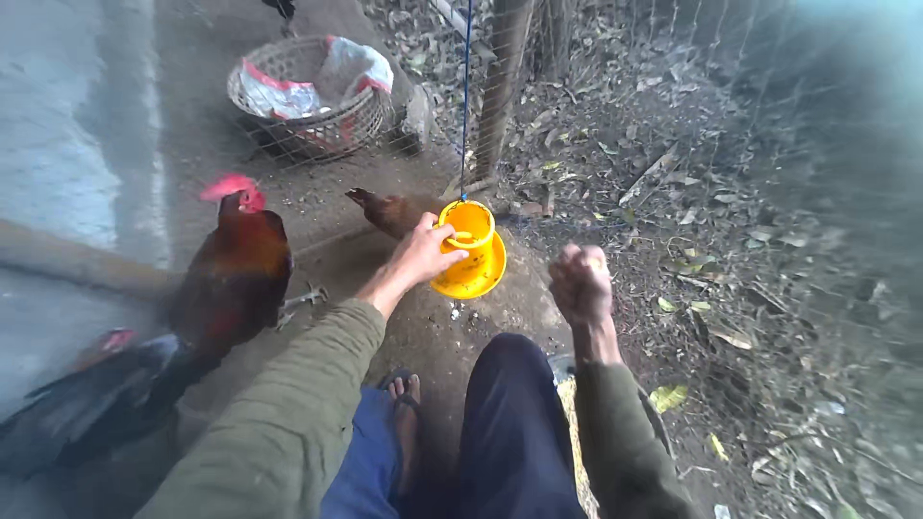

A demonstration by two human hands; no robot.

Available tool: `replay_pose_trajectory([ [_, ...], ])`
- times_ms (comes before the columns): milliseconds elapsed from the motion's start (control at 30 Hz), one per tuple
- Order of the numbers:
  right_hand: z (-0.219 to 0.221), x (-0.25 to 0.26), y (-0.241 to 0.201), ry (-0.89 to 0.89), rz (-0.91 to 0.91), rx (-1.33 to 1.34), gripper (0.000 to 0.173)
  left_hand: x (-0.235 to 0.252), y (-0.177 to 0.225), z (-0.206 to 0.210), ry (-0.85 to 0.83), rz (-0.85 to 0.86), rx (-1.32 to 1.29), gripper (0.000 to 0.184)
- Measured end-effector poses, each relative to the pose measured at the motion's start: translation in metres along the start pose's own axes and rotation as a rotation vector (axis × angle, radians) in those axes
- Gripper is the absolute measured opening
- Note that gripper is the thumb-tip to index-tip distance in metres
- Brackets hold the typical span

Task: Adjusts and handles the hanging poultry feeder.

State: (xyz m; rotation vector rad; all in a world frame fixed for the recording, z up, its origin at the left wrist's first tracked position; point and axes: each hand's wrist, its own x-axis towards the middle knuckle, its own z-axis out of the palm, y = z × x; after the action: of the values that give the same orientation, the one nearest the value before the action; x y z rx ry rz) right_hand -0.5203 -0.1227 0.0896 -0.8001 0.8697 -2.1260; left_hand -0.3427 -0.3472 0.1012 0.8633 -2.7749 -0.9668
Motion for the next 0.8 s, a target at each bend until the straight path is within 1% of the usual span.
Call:
replay_pose_trajectory([
  [67, 0.025, 0.043, 0.018, -0.058, -0.033, 0.028, 0.017, -0.003, 0.004, -0.001, 0.004, -0.016, 0.013, 0.037],
  [133, 0.046, 0.075, 0.038, -0.123, -0.062, 0.038, 0.014, -0.006, 0.009, -0.002, 0.002, -0.051, 0.006, 0.039],
  [267, 0.072, 0.112, 0.078, -0.126, -0.096, 0.076, 0.009, -0.009, 0.011, -0.001, -0.008, -0.101, -0.026, 0.041],
  [333, 0.076, 0.118, 0.092, -0.098, -0.141, 0.041, 0.005, -0.01, 0.012, -0.001, -0.018, -0.097, -0.031, 0.043],
  [500, 0.075, 0.117, 0.107, -0.085, -0.274, -0.111, 0.007, -0.013, 0.019, -0.005, -0.041, -0.116, -0.028, 0.043],
  [667, 0.068, 0.114, 0.11, -0.096, -0.374, -0.257, 0.018, -0.009, 0.021, -0.001, -0.02, -0.113, 0.015, 0.038],
  [733, 0.067, 0.111, 0.11, -0.119, -0.397, -0.33, 0.019, -0.008, 0.021, 0.0, -0.011, -0.115, 0.018, 0.037],
  [800, 0.07, 0.113, 0.11, -0.089, -0.436, -0.385, 0.019, -0.009, 0.022, 0.001, -0.02, -0.128, 0.016, 0.037],
])
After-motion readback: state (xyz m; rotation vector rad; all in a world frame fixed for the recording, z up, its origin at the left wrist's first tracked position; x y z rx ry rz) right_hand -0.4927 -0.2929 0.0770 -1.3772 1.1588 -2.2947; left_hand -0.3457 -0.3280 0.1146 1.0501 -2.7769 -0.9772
